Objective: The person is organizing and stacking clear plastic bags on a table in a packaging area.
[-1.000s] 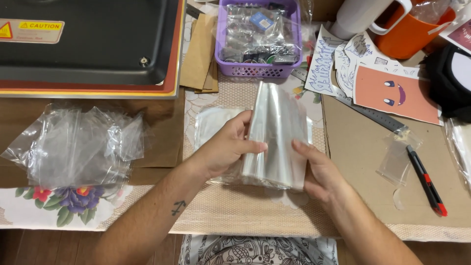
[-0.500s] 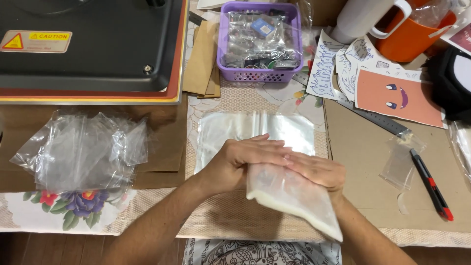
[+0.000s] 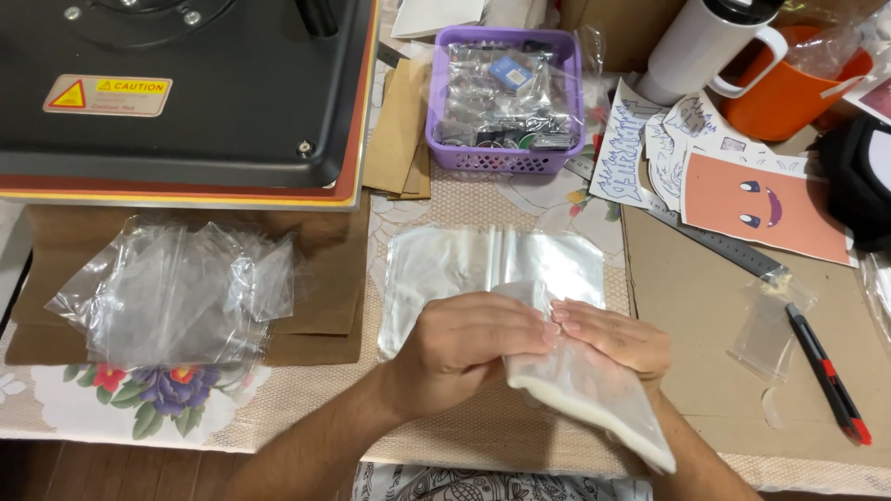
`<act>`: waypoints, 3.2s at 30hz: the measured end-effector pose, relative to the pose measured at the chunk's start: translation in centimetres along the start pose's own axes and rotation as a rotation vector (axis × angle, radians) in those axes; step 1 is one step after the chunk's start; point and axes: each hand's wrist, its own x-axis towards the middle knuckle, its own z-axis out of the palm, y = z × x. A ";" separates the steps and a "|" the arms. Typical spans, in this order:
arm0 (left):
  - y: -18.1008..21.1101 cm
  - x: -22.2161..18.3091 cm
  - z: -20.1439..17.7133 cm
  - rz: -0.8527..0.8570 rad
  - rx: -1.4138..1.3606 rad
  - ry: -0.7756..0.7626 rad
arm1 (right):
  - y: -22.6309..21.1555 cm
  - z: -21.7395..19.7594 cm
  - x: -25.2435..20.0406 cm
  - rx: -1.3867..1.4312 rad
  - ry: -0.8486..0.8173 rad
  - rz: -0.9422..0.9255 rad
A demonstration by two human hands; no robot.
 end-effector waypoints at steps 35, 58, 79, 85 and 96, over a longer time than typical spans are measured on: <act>-2.3 0.7 -1.8 -0.221 0.034 -0.246 | -3.3 -0.2 3.4 0.929 0.565 1.554; -2.0 -2.2 2.4 -0.053 0.304 0.222 | -11.9 -1.2 3.4 -0.960 0.114 -0.197; -1.4 -2.0 3.0 0.018 0.402 0.250 | -7.7 3.1 6.6 -0.919 0.048 -0.496; -2.0 -2.9 3.0 0.012 0.366 0.210 | -8.4 2.9 7.9 -1.010 0.003 -0.346; -2.3 -3.6 3.2 -0.024 0.401 0.231 | -8.5 -0.3 7.6 -1.084 -0.114 -0.196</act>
